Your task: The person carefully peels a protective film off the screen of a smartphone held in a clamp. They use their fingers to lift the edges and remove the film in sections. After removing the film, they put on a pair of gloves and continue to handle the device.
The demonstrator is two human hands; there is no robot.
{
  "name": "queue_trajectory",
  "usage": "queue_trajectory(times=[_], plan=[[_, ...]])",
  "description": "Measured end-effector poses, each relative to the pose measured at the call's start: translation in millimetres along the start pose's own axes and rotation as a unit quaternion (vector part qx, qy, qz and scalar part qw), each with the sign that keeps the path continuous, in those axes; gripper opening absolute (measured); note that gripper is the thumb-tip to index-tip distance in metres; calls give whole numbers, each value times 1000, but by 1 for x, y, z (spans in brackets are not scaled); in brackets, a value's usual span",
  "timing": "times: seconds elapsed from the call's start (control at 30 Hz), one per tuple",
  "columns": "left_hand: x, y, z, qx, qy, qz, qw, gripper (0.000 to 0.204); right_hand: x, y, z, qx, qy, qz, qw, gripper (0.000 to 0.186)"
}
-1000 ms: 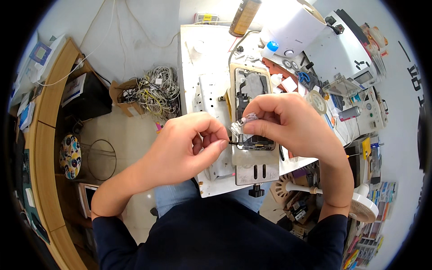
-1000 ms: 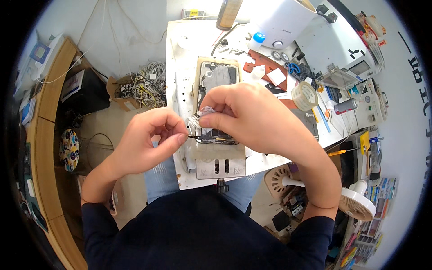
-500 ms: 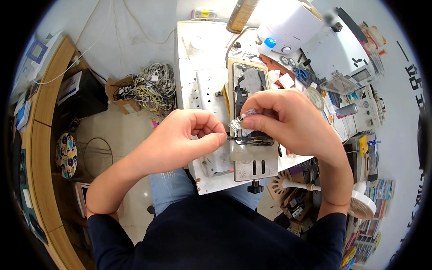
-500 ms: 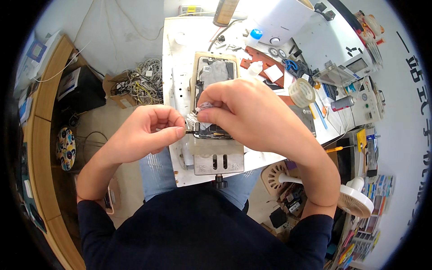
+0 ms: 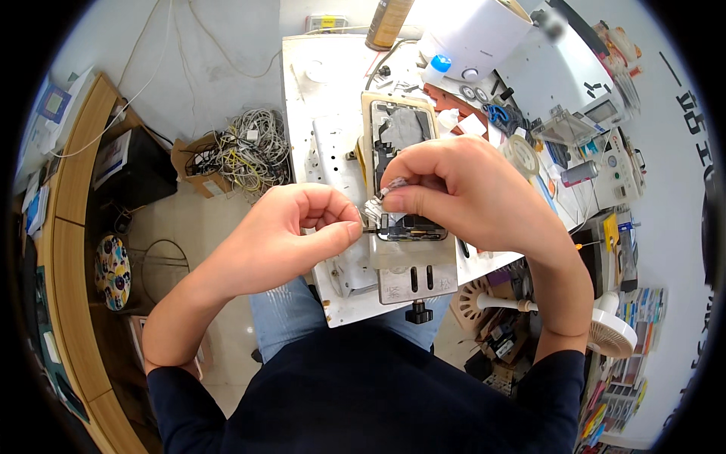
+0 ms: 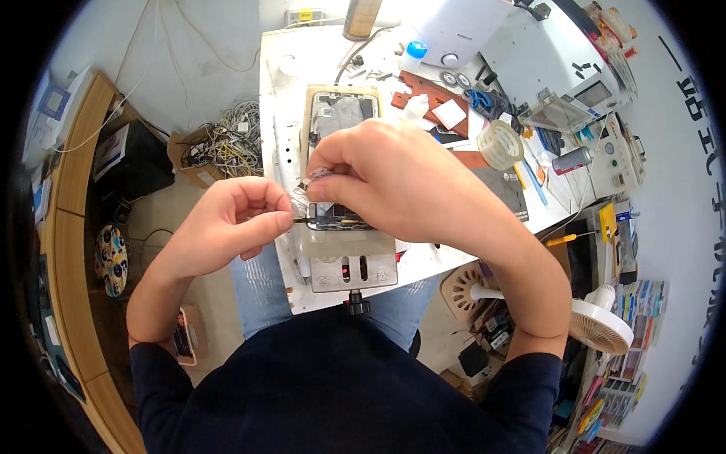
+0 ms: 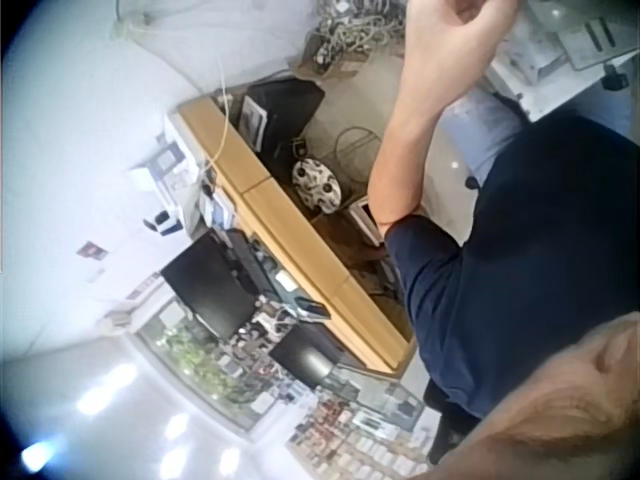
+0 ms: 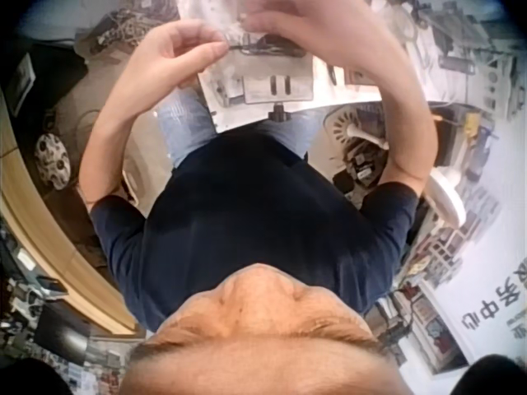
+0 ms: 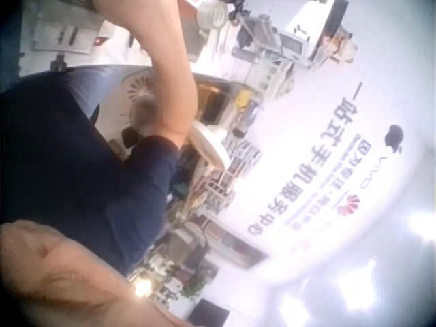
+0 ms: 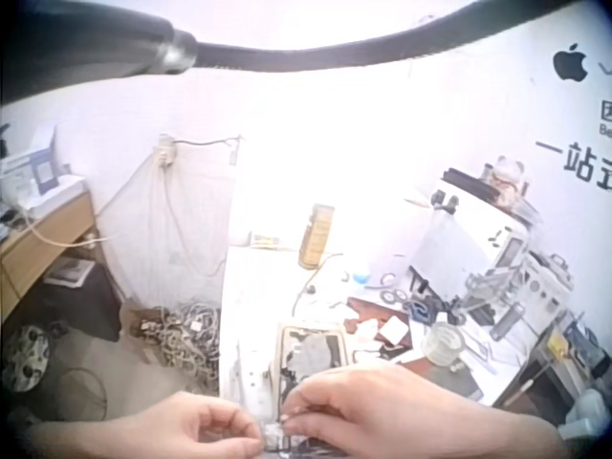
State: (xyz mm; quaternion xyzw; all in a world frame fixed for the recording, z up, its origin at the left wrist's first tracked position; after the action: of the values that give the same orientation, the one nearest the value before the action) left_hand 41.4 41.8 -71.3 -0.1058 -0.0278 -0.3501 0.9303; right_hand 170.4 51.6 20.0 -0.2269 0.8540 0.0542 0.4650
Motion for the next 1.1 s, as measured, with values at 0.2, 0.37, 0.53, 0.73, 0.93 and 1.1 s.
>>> queue_trajectory(times=[0.2, 0.37, 0.53, 0.73, 0.93, 1.1], plan=[[0, -1, 0, -12, -3, 5, 1000, 10, 2, 0, 4, -17, 13, 19, 1000, 15], [0, -1, 0, -15, -2, 6, 1000, 10, 1, 0, 6, -14, 30, 21, 999, 15], [-1, -1, 0, -25, 4, 7, 1000, 10, 0, 2, 3, 16, 32, 8, 999, 19], [-1, -2, -1, -24, 3, 6, 1000, 11, -1, 0, 3, -24, 25, 23, 999, 17], [-1, -2, -1, -28, 1, 2, 1000, 12, -1, 1, 4, -12, 28, 12, 999, 18], [0, -1, 0, -31, 7, 0, 999, 12, 1, 1, 5, -15, 41, 21, 999, 19]])
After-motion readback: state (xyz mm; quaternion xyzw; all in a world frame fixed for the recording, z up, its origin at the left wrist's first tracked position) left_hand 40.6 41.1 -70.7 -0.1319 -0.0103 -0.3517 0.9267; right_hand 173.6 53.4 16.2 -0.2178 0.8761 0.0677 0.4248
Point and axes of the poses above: each hand's wrist, its own y-axis towards the middle knuckle, its own x-axis out of the palm, z = x × y, the point moved 9 cm from there along y, towards the middle knuckle, and after that the axes turned 3 degrees about x, right-handed, at the moved point
